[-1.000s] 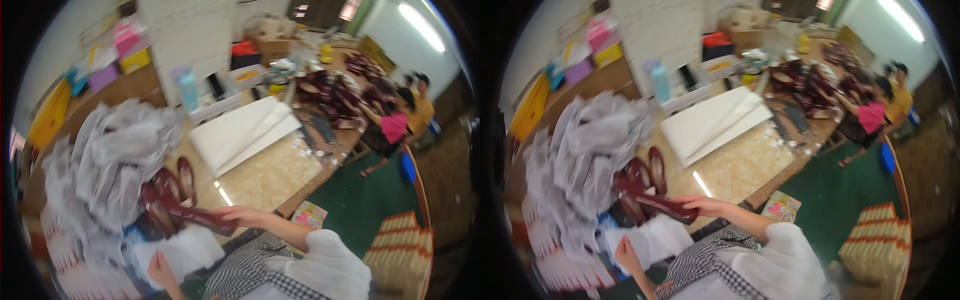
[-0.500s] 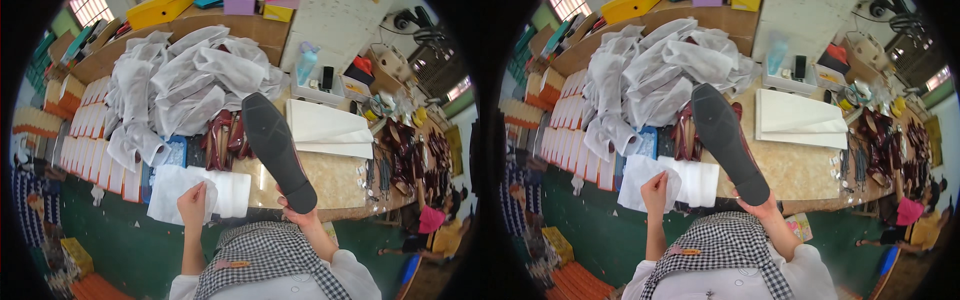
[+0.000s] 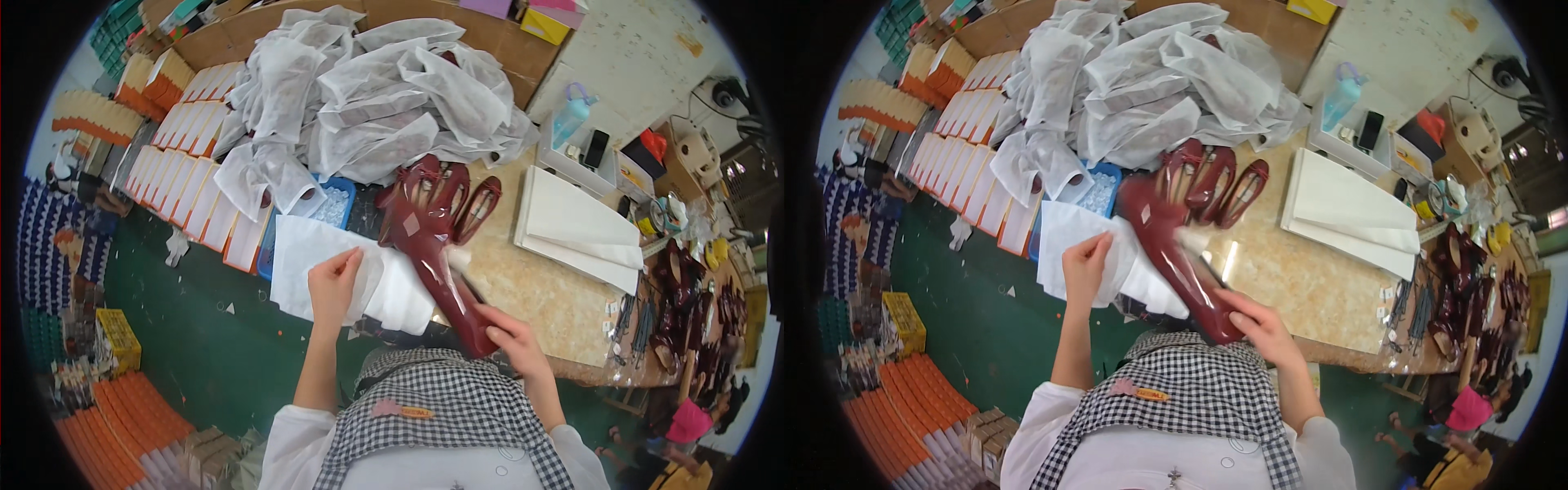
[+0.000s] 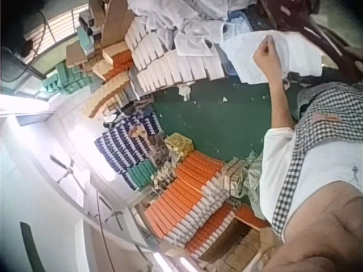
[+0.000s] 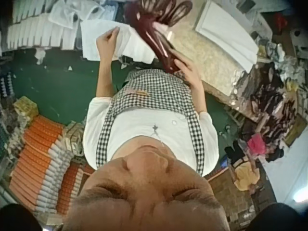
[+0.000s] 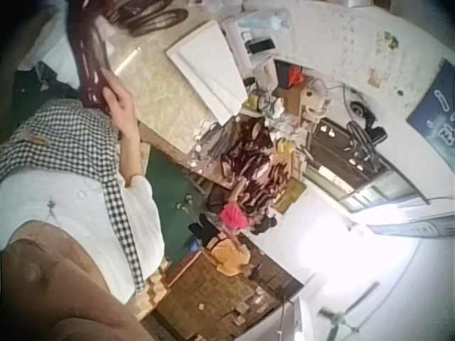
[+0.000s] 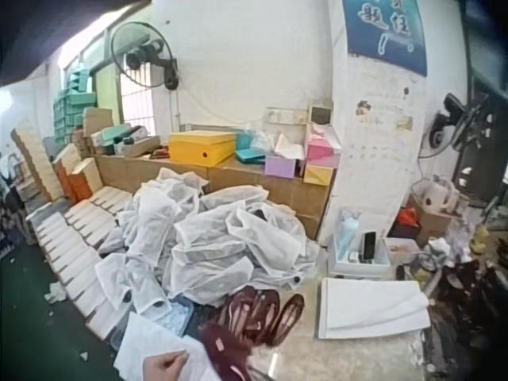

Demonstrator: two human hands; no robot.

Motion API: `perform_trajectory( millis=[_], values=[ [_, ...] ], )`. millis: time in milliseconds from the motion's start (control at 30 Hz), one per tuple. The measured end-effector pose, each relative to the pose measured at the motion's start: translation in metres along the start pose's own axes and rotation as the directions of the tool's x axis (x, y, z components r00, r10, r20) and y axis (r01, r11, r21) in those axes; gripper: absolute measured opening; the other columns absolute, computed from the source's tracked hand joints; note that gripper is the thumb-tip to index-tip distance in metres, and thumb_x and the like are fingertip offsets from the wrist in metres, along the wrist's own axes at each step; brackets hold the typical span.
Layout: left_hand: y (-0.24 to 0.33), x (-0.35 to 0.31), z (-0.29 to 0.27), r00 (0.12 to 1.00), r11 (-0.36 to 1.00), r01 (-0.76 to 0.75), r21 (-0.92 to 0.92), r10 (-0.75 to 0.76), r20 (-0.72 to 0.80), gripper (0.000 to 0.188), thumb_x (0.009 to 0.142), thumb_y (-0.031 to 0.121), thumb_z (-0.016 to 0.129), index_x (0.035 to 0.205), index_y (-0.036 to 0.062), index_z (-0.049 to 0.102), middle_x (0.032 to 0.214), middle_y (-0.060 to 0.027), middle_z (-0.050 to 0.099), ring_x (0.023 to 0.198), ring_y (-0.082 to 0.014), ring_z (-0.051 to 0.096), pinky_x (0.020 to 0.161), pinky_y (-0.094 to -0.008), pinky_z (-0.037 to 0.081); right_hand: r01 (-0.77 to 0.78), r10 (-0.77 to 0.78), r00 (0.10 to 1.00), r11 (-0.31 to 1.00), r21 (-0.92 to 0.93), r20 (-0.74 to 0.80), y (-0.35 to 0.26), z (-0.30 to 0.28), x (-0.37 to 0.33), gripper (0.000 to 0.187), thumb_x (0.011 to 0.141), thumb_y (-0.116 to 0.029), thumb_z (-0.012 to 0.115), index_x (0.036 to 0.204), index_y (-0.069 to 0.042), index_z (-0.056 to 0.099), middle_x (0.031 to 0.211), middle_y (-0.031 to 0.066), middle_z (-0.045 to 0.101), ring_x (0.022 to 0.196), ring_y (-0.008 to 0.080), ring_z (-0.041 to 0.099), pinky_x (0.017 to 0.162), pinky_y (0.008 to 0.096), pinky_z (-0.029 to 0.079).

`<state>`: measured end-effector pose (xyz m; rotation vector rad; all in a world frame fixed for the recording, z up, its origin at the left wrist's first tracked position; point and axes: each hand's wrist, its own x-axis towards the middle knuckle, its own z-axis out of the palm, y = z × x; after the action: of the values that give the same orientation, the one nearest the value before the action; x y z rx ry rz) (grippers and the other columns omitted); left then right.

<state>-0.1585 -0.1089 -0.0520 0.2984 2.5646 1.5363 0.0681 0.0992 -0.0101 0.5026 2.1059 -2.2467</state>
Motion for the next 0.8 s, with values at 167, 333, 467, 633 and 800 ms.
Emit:
perform_trajectory(
  millis=[167, 333, 467, 633, 800],
  values=[
    [-0.001, 0.015, -0.002, 0.996, 0.985, -0.091, -0.148, 0.093, 0.007, 0.019, 0.084, 0.017, 0.066, 0.093, 0.0006, 0.070, 0.058, -0.0003, 0.057, 0.051, -0.0079, 0.047, 0.048, -0.0251, 0.037, 0.334, -0.389, 0.897, 0.280, -0.900, 0.212, 0.018, 0.028, 0.013, 0.050, 0.069, -0.002, 0.056, 0.117, -0.015, 0.060, 0.135, 0.0067, 0.048, 0.112, 0.0272, 0.049, 0.091, 0.0373, 0.041],
    [0.018, 0.006, 0.012, 0.965, 0.959, -0.258, 0.116, 0.263, -0.022, 0.013, 0.081, 0.017, 0.067, 0.087, 0.0070, 0.072, 0.056, -0.0087, 0.056, 0.048, -0.0163, 0.053, 0.047, -0.0294, 0.038, 0.294, -0.386, 0.912, 0.376, -0.879, 0.140, 0.035, 0.034, 0.016, 0.056, 0.065, 0.001, 0.059, 0.119, -0.014, 0.059, 0.135, 0.0071, 0.046, 0.110, 0.0278, 0.050, 0.087, 0.0357, 0.043],
    [0.022, 0.013, 0.013, 0.919, 0.912, -0.392, 0.118, 0.393, 0.020, 0.010, 0.080, 0.018, 0.067, 0.085, 0.0097, 0.071, 0.058, -0.0059, 0.056, 0.047, -0.0185, 0.054, 0.045, -0.0314, 0.039, 0.290, -0.417, 0.900, 0.359, -0.887, 0.125, 0.034, 0.032, 0.019, 0.058, 0.063, 0.000, 0.059, 0.119, -0.013, 0.059, 0.135, 0.0074, 0.047, 0.108, 0.0279, 0.051, 0.086, 0.0369, 0.045],
    [0.036, -0.017, 0.035, 0.540, 0.509, -0.842, 0.180, 0.789, 0.294, 0.015, 0.071, 0.017, 0.070, 0.087, 0.0177, 0.069, 0.055, 0.0006, 0.045, 0.042, -0.0162, 0.048, 0.040, -0.0297, 0.037, 0.199, -0.354, 0.933, 0.637, -0.745, -0.055, 0.035, 0.031, 0.027, 0.044, 0.079, 0.000, 0.054, 0.122, -0.011, 0.057, 0.126, 0.0125, 0.052, 0.104, 0.0287, 0.054, 0.087, 0.0359, 0.046],
    [0.040, -0.058, 0.048, 0.395, 0.444, -0.892, -0.089, 0.859, 0.324, 0.023, 0.072, 0.015, 0.071, 0.094, 0.0194, 0.068, 0.068, 0.0025, 0.058, 0.052, -0.0140, 0.054, 0.045, -0.0263, 0.041, -0.160, 0.254, 0.949, 0.898, 0.410, -0.186, 0.023, 0.030, 0.083, 0.039, 0.093, -0.015, 0.048, 0.130, -0.003, 0.049, 0.120, 0.0086, 0.058, 0.107, 0.0163, 0.056, 0.093, 0.0279, 0.043]
  ],
)
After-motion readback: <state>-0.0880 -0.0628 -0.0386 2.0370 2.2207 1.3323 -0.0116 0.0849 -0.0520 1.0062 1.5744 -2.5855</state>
